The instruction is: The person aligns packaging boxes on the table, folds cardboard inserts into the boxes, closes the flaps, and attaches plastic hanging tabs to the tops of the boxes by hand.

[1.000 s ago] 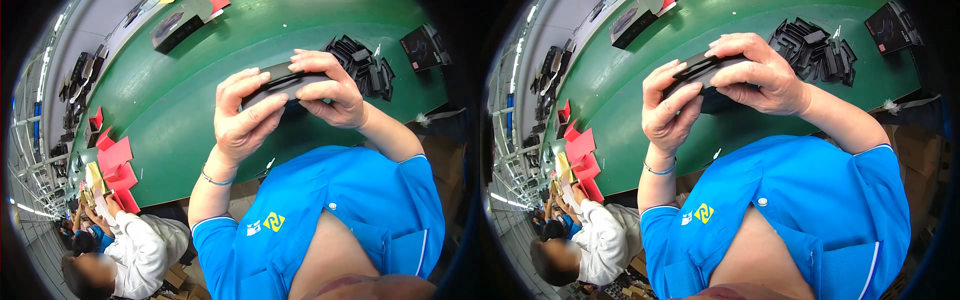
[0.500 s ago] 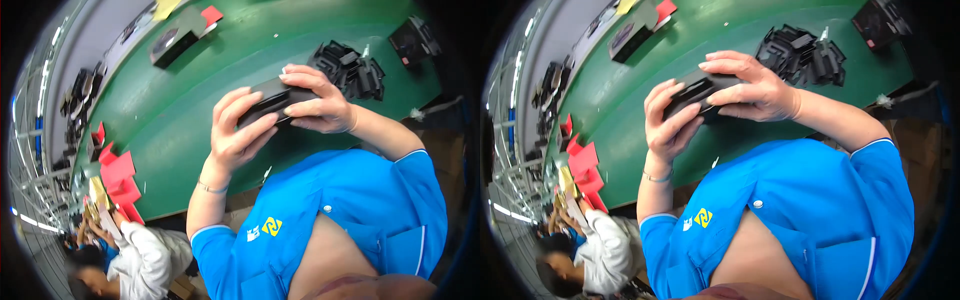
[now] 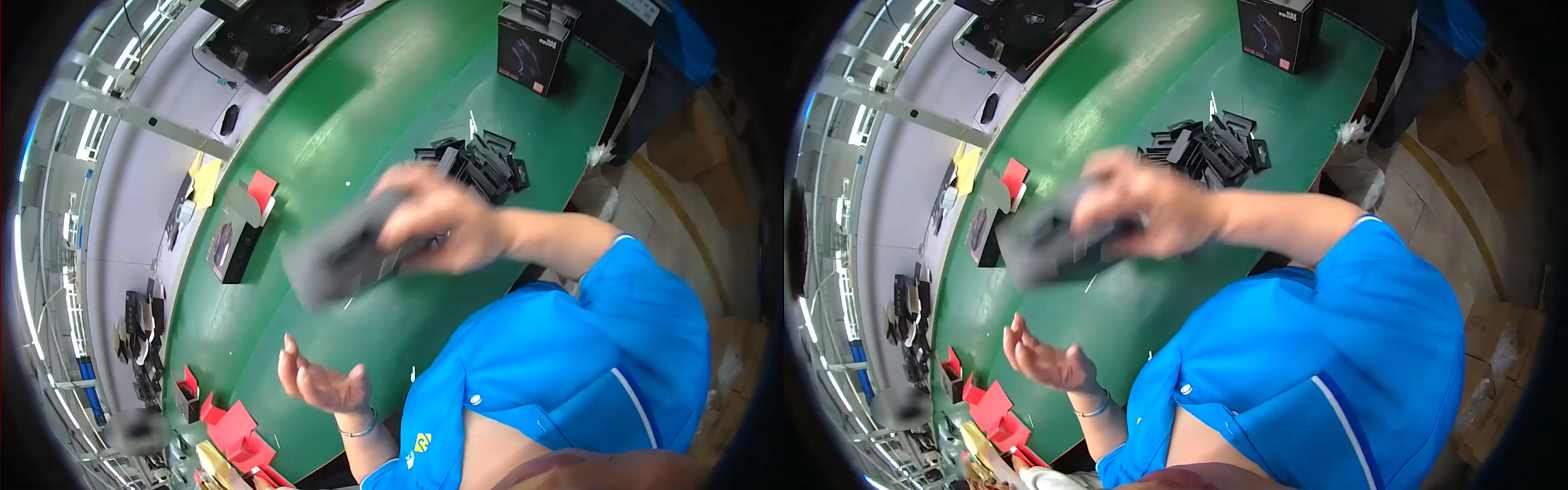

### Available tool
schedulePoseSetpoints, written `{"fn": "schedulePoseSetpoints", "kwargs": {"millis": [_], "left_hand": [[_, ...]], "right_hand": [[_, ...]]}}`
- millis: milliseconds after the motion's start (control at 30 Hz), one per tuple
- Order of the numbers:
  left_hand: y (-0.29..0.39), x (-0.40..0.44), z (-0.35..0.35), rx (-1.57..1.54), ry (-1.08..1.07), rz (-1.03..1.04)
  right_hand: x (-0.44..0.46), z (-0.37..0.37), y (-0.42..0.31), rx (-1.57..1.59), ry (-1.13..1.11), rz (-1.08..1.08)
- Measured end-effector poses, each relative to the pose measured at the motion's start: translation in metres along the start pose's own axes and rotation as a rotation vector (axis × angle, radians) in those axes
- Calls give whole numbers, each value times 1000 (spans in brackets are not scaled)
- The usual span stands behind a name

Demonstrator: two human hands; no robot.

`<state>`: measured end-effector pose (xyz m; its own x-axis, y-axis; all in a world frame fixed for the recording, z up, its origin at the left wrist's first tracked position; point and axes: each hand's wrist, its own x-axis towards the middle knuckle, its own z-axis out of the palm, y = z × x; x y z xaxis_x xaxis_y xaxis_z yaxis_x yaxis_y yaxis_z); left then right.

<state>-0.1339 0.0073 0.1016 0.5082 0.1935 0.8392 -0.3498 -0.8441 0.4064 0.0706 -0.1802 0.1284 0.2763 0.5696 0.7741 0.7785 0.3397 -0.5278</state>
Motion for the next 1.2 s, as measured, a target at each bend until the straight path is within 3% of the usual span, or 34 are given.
{"fn": "schedulePoseSetpoints", "kwargs": {"millis": [67,100,200,267,367,500,567,633,667,733,800,867,900,967,1000,1033,1067,1133,1200], "left_hand": [[7,0,-4,-74,62,10],[8,-3,-5,-14,16,-27],[7,-6,9,56,-111,-165],[4,-8,22,29,-166,-197],[-7,-11,35,-46,-203,-175],[-41,0,28,5,-251,-158],[-81,17,12,233,-195,-157],[-126,36,4,417,-132,-175],[-151,43,7,490,-141,-233],[-205,50,26,718,-160,-123],[-247,56,46,834,-235,-107],[-257,72,61,882,-340,-252],[-277,69,71,978,-182,-141],[-304,67,85,1022,4,-153],[-311,67,89,1075,-105,-207],[-319,70,93,1091,-99,-245],[-309,73,87,1224,-26,-148],[-311,73,85,1128,-6,-130],[-319,69,85,1131,-27,-147]], "right_hand": [[9,-60,9,-143,300,-74],[10,-93,11,-459,364,-47],[-5,-154,61,-694,635,396],[-41,-202,115,-1018,415,171],[-81,-215,150,-1072,448,309],[-75,-199,118,-1117,435,444],[-68,-196,107,-1109,409,280],[-54,-157,82,-1000,656,392],[-45,-134,73,-998,656,395],[-29,-85,57,-407,551,396],[-12,-38,46,-462,293,311],[-7,-4,42,-378,170,308],[-6,15,42,-279,117,318],[-24,48,40,-115,-23,424],[-35,62,36,-21,-170,455],[-44,73,31,57,-314,490],[-35,93,15,193,-414,484],[-38,111,9,302,-561,598],[-40,114,10,286,-580,555]]}}
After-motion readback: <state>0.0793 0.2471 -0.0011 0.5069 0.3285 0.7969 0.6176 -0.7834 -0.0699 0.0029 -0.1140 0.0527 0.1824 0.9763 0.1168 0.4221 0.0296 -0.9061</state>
